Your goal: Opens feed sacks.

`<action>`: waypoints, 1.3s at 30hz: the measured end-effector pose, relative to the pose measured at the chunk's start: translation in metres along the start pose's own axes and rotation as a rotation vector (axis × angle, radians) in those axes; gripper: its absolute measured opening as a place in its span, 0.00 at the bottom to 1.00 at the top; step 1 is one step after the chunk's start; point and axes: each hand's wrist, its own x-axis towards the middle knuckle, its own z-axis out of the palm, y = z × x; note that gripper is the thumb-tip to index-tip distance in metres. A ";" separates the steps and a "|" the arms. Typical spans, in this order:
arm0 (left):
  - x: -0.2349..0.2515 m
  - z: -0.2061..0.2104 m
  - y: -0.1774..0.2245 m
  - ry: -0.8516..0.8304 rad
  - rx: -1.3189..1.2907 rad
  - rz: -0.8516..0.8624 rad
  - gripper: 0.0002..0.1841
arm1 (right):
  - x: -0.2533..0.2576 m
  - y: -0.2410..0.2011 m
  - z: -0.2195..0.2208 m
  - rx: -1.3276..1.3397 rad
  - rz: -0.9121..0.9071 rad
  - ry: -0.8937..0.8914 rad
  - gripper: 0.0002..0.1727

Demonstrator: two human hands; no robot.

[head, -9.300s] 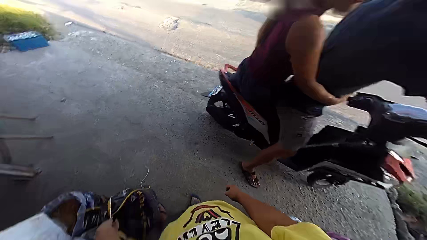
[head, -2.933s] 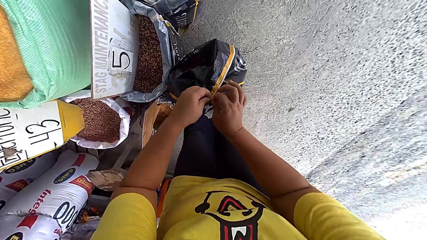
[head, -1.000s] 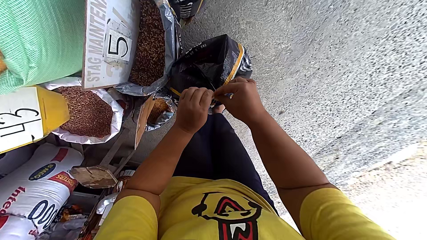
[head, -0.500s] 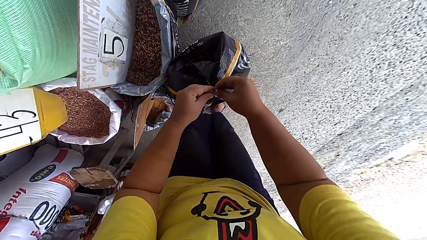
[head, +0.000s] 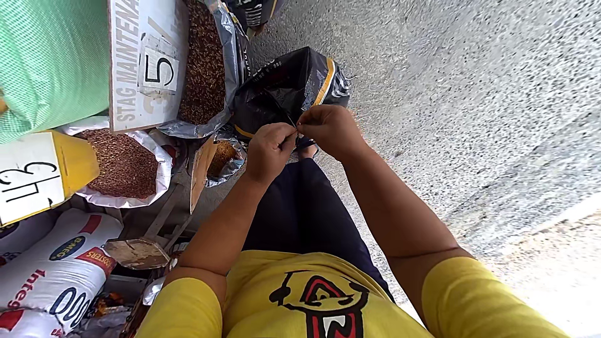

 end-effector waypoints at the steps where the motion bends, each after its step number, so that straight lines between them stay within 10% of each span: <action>1: 0.000 0.000 0.000 0.006 0.059 0.049 0.04 | 0.001 -0.002 -0.001 -0.006 0.012 -0.004 0.04; 13: 0.010 -0.009 0.012 -0.157 0.457 0.240 0.07 | 0.002 -0.009 -0.008 0.112 0.078 -0.123 0.11; 21: 0.007 -0.006 0.001 -0.159 0.599 0.343 0.05 | -0.009 0.003 0.012 -0.087 -0.086 0.104 0.14; 31: 0.044 -0.032 0.009 -0.679 -0.014 -0.421 0.12 | -0.016 0.031 0.028 0.011 -0.361 0.308 0.12; 39: 0.043 -0.026 0.000 -0.556 -0.404 -0.697 0.06 | -0.017 0.043 0.030 -0.060 -0.578 0.398 0.04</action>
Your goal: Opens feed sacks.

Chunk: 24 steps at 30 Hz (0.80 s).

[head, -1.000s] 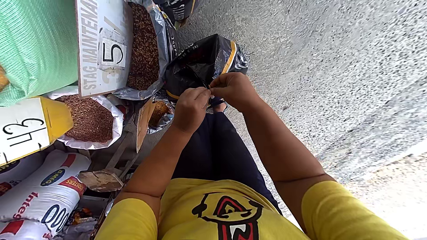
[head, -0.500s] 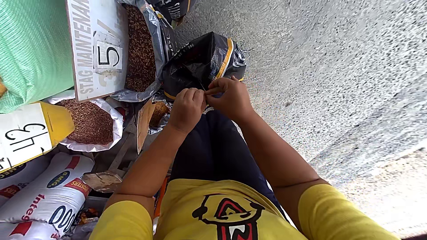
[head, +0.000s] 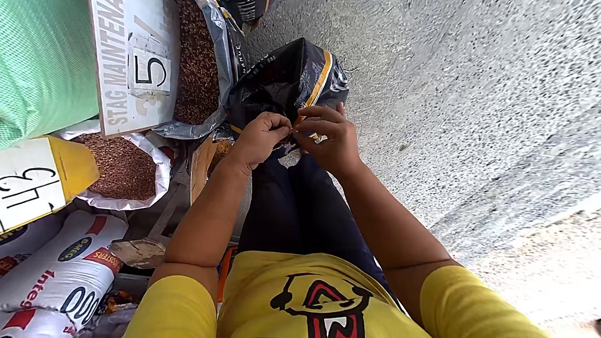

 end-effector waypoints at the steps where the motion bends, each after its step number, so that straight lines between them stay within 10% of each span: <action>1: 0.000 0.000 -0.001 0.001 -0.013 0.000 0.06 | -0.001 -0.002 0.001 -0.018 -0.010 0.004 0.04; 10: 0.001 -0.002 -0.001 0.029 -0.008 -0.009 0.05 | -0.009 -0.005 0.017 -0.287 -0.178 0.109 0.06; 18: -0.001 0.000 -0.002 0.057 0.050 0.036 0.05 | 0.003 -0.012 0.009 0.075 0.214 -0.067 0.07; 24: -0.008 0.009 0.011 0.263 0.428 0.098 0.06 | 0.005 -0.020 0.003 -0.227 0.141 -0.132 0.03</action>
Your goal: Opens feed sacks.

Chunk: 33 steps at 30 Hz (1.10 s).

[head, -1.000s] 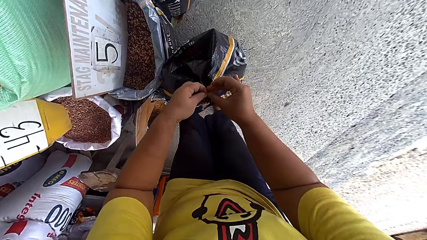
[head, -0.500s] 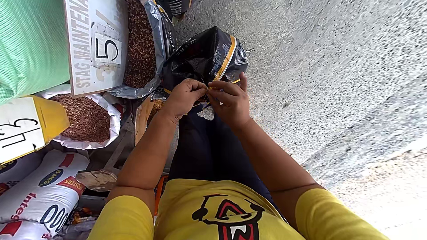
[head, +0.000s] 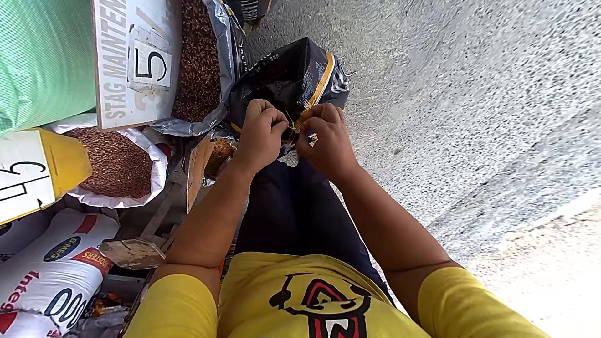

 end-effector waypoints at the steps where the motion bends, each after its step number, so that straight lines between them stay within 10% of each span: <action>1: -0.002 0.003 0.000 0.049 0.033 0.020 0.06 | -0.001 -0.001 0.000 -0.055 -0.006 -0.008 0.03; 14: -0.008 0.022 -0.036 0.348 0.138 0.055 0.10 | -0.009 0.004 -0.002 0.065 0.142 0.050 0.12; 19: -0.023 -0.006 -0.072 0.313 -0.340 -0.503 0.29 | 0.015 -0.003 -0.015 0.393 0.725 0.046 0.41; 24: 0.005 -0.021 -0.055 0.201 -0.752 -0.855 0.50 | 0.070 -0.027 -0.028 -0.058 0.758 -0.385 0.51; 33: 0.034 0.044 -0.063 0.154 -0.414 -0.779 0.30 | 0.061 0.006 -0.015 -0.161 0.606 -0.732 0.36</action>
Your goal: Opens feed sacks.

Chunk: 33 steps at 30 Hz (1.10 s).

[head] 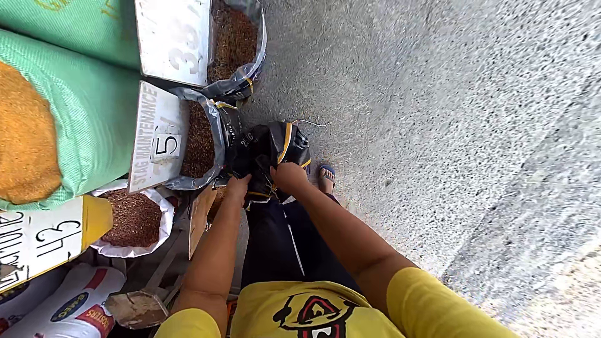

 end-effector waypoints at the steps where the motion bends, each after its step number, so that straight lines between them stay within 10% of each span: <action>1: -0.001 0.004 -0.005 0.021 -0.012 0.011 0.28 | 0.002 0.011 0.005 -0.003 -0.028 -0.019 0.36; 14: -0.053 0.120 -0.136 0.282 -0.042 -0.011 0.33 | -0.021 0.176 0.090 -0.056 -0.242 -0.228 0.34; 22: -0.071 0.197 -0.313 0.230 -0.155 -0.164 0.20 | -0.037 0.290 0.164 -0.480 -0.360 -0.611 0.29; 33: -0.176 0.267 -0.541 0.020 -0.026 -0.153 0.24 | -0.067 0.381 0.136 -0.461 -0.044 -0.076 0.28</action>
